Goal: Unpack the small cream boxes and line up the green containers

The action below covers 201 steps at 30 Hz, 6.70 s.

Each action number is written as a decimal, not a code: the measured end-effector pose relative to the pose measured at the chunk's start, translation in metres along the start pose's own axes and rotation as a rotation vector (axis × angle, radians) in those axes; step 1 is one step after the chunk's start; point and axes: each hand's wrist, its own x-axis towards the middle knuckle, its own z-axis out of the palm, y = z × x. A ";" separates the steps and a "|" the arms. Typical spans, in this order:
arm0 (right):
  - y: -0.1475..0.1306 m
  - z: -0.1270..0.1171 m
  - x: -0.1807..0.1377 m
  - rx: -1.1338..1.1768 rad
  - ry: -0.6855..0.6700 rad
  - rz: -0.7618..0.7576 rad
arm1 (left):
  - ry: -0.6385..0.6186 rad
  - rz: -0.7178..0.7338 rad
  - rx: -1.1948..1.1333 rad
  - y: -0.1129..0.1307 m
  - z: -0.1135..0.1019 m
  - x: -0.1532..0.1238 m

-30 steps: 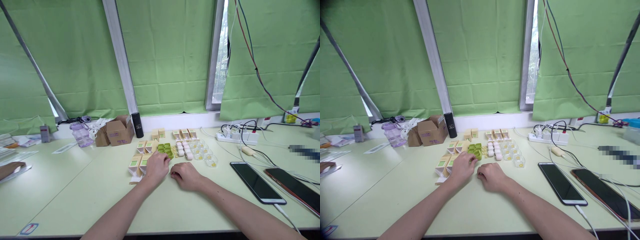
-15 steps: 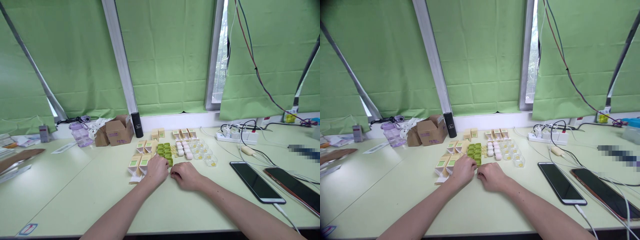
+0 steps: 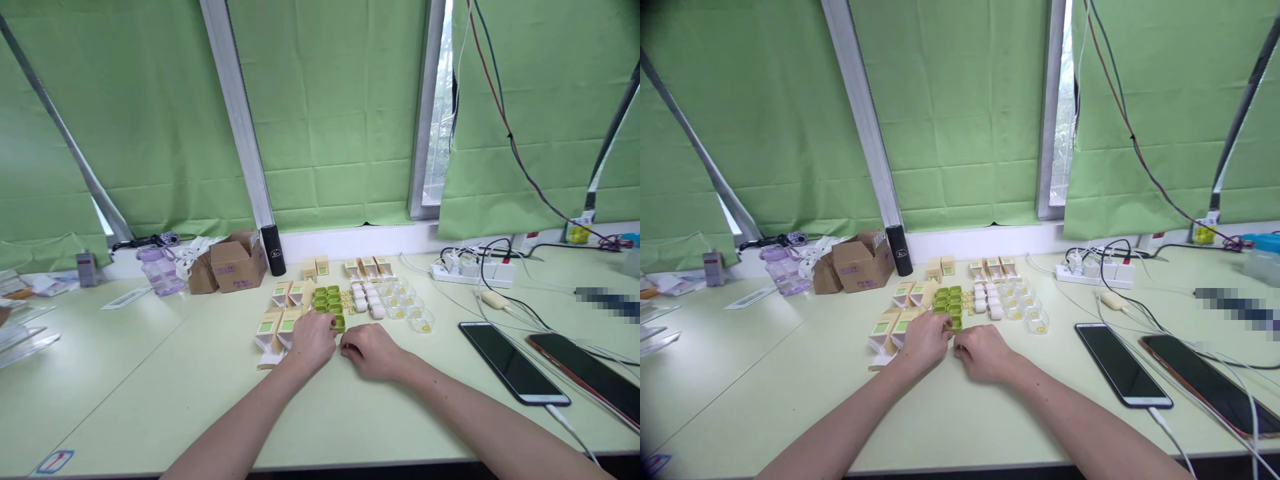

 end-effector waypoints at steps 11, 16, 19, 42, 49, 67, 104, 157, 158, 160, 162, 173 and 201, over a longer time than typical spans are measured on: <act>0.002 0.002 -0.001 0.037 0.020 -0.009 | 0.287 -0.029 -0.144 -0.010 -0.013 0.010; 0.001 0.000 -0.002 0.009 0.015 -0.014 | 0.344 -0.020 -0.097 -0.017 -0.022 0.022; 0.000 -0.003 -0.002 -0.026 -0.001 -0.023 | 0.328 -0.036 -0.054 -0.022 -0.030 0.034; -0.007 -0.009 -0.002 -0.129 -0.012 -0.153 | 0.024 -0.154 0.210 -0.059 0.011 0.214; -0.008 -0.007 -0.004 -0.112 -0.010 -0.265 | -0.019 -0.143 0.194 -0.066 0.023 0.233; -0.002 -0.009 -0.006 -0.100 0.036 -0.278 | 0.068 0.047 -0.001 -0.041 0.016 0.220; 0.051 -0.045 -0.026 0.057 0.254 -0.087 | 0.202 0.275 -0.801 0.010 0.005 -0.026; 0.013 -0.019 -0.017 0.306 0.768 -0.140 | 0.838 0.544 -0.330 0.009 0.009 -0.021; 0.012 -0.018 -0.017 0.300 0.761 -0.145 | 0.869 0.555 -0.287 0.009 0.008 -0.020; 0.011 -0.017 -0.017 0.289 0.745 -0.154 | 0.907 0.570 -0.212 0.009 0.008 -0.019; 0.010 -0.016 -0.018 0.276 0.728 -0.159 | 0.915 0.578 -0.159 0.009 0.008 -0.019; 0.008 -0.008 -0.015 0.127 0.731 -0.232 | 0.971 0.630 0.001 0.007 0.017 -0.019; 0.014 0.000 -0.011 0.167 0.634 -0.050 | 0.648 0.536 -0.060 0.007 0.022 -0.018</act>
